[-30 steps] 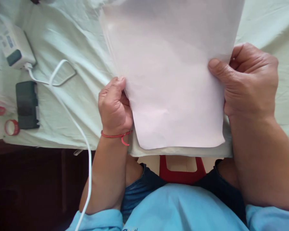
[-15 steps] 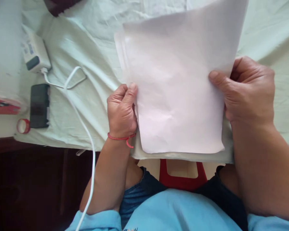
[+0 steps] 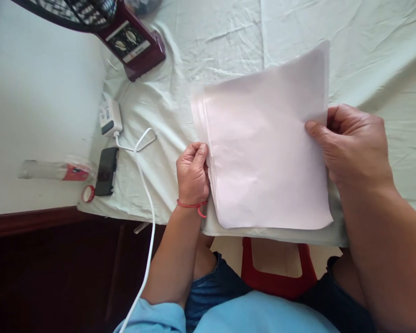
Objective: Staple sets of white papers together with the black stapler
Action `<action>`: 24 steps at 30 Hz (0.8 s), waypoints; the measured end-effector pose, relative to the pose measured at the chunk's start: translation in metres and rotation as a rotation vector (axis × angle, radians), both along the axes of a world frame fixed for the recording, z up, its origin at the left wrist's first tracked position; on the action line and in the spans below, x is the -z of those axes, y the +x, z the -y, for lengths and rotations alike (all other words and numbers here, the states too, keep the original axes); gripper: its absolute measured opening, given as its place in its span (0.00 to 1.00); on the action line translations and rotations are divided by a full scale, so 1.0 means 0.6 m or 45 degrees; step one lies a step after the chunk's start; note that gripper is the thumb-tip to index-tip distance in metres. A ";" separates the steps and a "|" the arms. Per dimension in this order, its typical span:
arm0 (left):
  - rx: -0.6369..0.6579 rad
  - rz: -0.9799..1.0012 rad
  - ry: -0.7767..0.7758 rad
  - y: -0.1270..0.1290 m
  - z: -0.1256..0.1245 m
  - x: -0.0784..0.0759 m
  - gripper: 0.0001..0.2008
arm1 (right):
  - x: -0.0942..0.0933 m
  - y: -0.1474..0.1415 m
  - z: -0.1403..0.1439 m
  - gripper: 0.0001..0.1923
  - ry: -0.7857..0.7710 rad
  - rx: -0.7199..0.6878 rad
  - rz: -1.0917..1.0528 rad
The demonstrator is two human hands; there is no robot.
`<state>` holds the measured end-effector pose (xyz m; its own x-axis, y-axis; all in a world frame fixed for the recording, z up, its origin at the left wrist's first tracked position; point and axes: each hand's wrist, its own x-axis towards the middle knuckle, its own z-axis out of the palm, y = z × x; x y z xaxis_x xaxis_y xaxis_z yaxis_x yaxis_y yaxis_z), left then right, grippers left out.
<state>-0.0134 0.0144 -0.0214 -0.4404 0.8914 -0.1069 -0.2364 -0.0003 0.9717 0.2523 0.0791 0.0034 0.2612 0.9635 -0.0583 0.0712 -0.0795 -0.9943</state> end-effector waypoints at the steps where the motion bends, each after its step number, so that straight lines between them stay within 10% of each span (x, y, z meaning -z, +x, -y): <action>1: -0.002 0.000 0.003 0.000 0.000 0.000 0.15 | -0.001 0.001 -0.001 0.10 -0.001 0.007 -0.002; 24: 0.001 -0.144 0.057 0.009 0.002 0.004 0.19 | 0.000 0.010 -0.005 0.04 0.000 0.015 -0.063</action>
<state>-0.0077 0.0130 -0.0236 -0.4470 0.8944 -0.0164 -0.1255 -0.0445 0.9911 0.2585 0.0823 0.0035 0.2697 0.9603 -0.0715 0.0209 -0.0801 -0.9966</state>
